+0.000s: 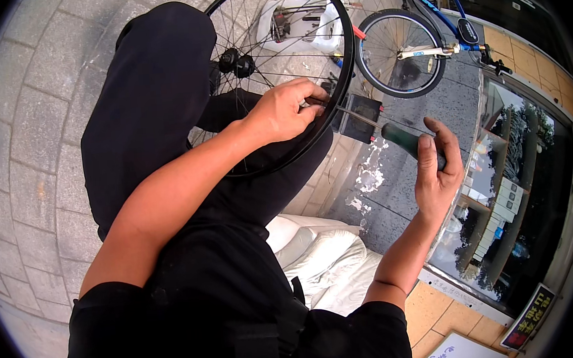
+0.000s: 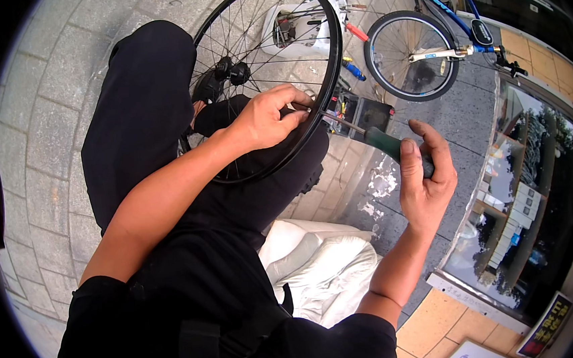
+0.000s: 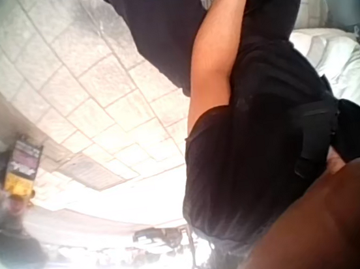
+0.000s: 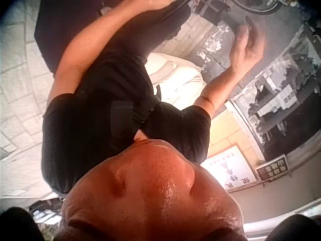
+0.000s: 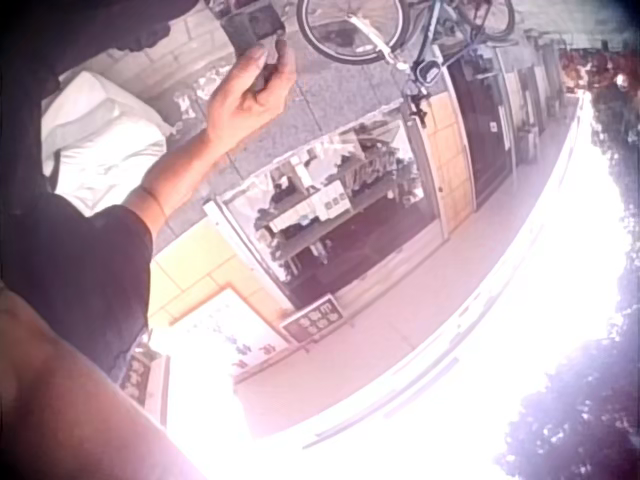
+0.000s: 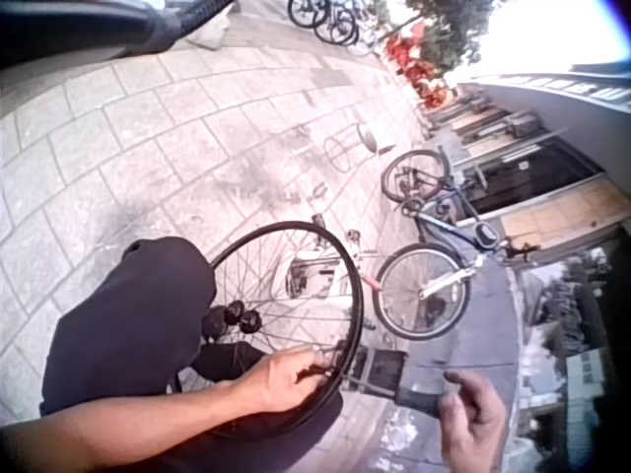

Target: The person uses a cordless drill to tighten or loosen spokes on a bicycle wheel held between their legs. They repeatedly reposition the wheel and apply the drill to different spoke nipples around the rim.

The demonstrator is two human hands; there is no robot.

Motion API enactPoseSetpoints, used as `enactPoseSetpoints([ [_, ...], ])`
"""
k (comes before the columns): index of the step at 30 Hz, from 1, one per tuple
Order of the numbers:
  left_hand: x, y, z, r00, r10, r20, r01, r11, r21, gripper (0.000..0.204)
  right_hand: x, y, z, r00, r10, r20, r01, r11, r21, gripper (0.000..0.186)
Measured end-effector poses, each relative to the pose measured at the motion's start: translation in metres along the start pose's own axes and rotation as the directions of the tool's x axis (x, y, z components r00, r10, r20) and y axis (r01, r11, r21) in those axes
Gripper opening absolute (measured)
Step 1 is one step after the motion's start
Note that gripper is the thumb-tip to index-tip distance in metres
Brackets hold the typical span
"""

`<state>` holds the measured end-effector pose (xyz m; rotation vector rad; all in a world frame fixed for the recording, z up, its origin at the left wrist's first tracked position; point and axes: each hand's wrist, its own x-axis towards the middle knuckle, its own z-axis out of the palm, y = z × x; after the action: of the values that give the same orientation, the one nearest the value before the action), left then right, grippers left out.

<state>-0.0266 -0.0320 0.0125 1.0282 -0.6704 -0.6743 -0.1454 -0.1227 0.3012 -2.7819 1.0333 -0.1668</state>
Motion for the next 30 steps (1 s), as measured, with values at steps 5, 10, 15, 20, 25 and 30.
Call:
enactPoseSetpoints([
  [5, 0.001, -0.002, 0.0, 1.0, 0.021, -0.013, -0.02, 1.0, 0.019, 0.02, 0.002, -0.015, 0.005, 1.0, -0.016, -0.021, 0.018, 0.997, 0.074, 0.048],
  [10, 0.0, -0.002, -0.001, 1.0, 0.012, -0.003, -0.011, 0.999, 0.039, 0.02, 0.003, -0.022, 0.024, 0.961, -0.183, -0.209, 0.248, 0.903, 0.351, 0.044],
  [15, 0.001, -0.001, -0.002, 1.0, 0.024, -0.001, -0.024, 0.999, 0.044, 0.018, -0.005, -0.003, 0.005, 0.992, 0.109, -0.061, -0.117, 0.984, -0.135, 0.07],
  [20, -0.001, -0.003, 0.0, 0.999, 0.041, -0.01, -0.041, 0.999, 0.021, 0.016, 0.002, -0.017, 0.023, 0.949, -0.251, -0.192, 0.292, 0.928, 0.23, 0.039],
  [25, 0.0, -0.007, 0.0, 0.997, 0.071, -0.008, -0.071, 0.997, 0.017, 0.015, 0.0, -0.016, 0.011, 0.983, -0.109, -0.145, 0.105, 0.994, -0.038, 0.036],
  [30, 0.001, -0.008, 0.0, 0.996, 0.095, -0.002, -0.094, 0.995, 0.041, 0.013, 0.002, -0.021, 0.006, 0.986, -0.16, -0.046, 0.159, 0.987, -0.029, 0.04],
])
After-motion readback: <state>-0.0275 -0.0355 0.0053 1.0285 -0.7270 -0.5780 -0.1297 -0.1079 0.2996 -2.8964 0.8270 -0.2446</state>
